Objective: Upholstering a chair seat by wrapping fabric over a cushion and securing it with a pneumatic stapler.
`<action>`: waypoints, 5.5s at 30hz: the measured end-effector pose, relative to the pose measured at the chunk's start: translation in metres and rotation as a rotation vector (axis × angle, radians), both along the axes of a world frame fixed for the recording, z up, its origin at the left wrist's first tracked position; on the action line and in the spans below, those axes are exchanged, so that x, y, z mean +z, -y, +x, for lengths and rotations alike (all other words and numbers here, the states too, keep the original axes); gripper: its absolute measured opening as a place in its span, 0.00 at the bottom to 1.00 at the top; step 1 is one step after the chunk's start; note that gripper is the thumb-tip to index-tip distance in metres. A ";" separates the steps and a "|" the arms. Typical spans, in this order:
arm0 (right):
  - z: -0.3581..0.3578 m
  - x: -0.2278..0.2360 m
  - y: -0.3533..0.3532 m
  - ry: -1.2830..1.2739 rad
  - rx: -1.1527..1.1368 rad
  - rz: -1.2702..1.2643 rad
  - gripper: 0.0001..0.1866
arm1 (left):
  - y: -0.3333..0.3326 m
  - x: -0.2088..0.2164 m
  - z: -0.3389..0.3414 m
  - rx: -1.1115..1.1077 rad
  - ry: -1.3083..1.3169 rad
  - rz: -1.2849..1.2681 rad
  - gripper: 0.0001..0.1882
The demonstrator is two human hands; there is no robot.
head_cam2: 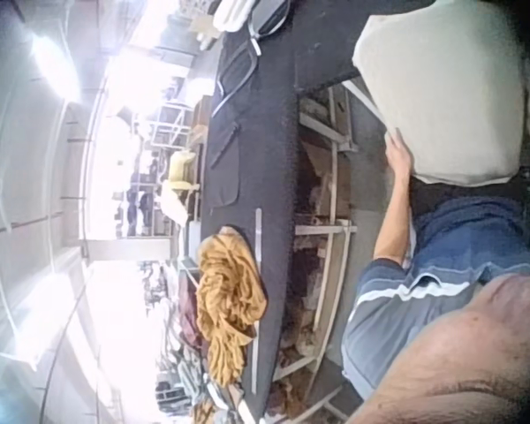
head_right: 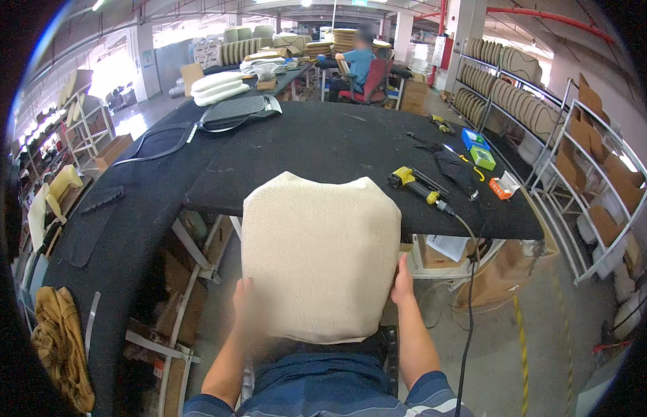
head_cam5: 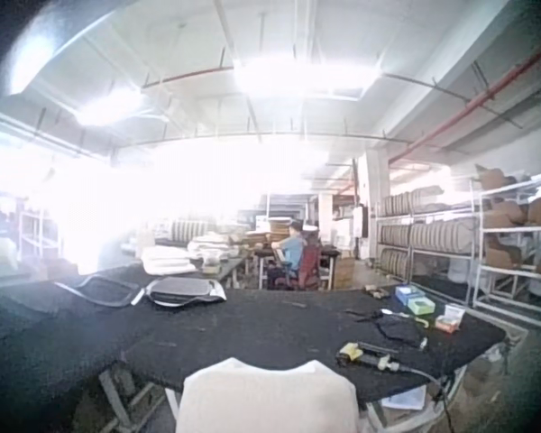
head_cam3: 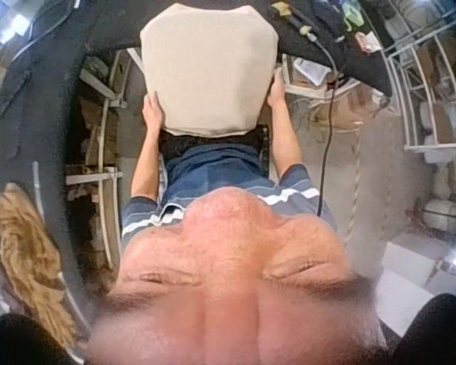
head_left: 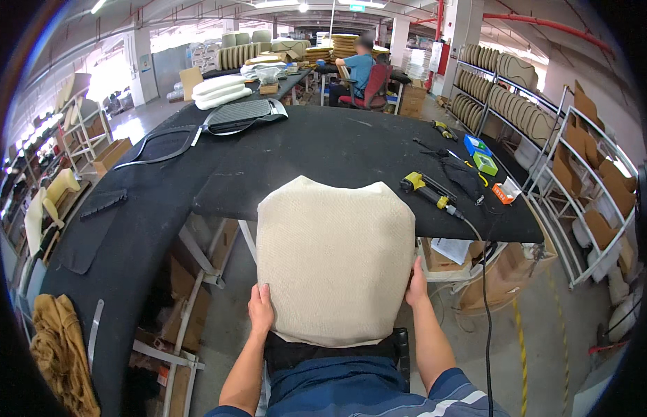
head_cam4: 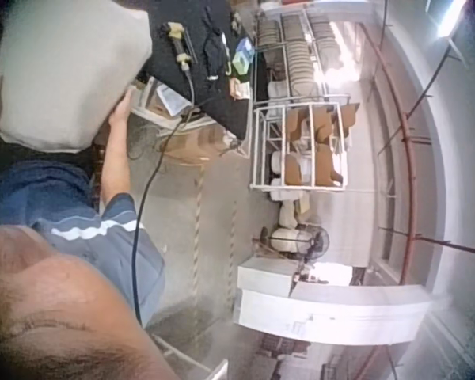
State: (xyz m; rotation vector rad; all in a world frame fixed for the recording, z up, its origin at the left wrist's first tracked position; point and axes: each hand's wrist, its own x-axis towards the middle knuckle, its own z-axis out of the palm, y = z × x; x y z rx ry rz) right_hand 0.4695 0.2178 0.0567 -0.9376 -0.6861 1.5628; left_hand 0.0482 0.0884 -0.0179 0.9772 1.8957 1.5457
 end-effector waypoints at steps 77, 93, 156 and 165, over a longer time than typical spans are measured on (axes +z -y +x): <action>-0.027 -0.020 -0.006 0.301 -0.232 0.139 0.27 | -0.089 0.132 0.205 -0.518 -1.347 0.043 0.34; -0.032 -0.009 -0.010 0.344 -0.196 0.127 0.32 | -0.114 0.141 0.109 0.028 -1.328 -0.121 0.36; 0.005 -0.019 -0.026 0.468 -0.173 0.304 0.24 | -0.088 0.135 0.012 0.070 -0.709 0.149 0.42; 0.008 -0.018 -0.035 0.419 -0.128 0.316 0.23 | -0.015 0.093 0.028 0.110 -0.373 -0.033 0.39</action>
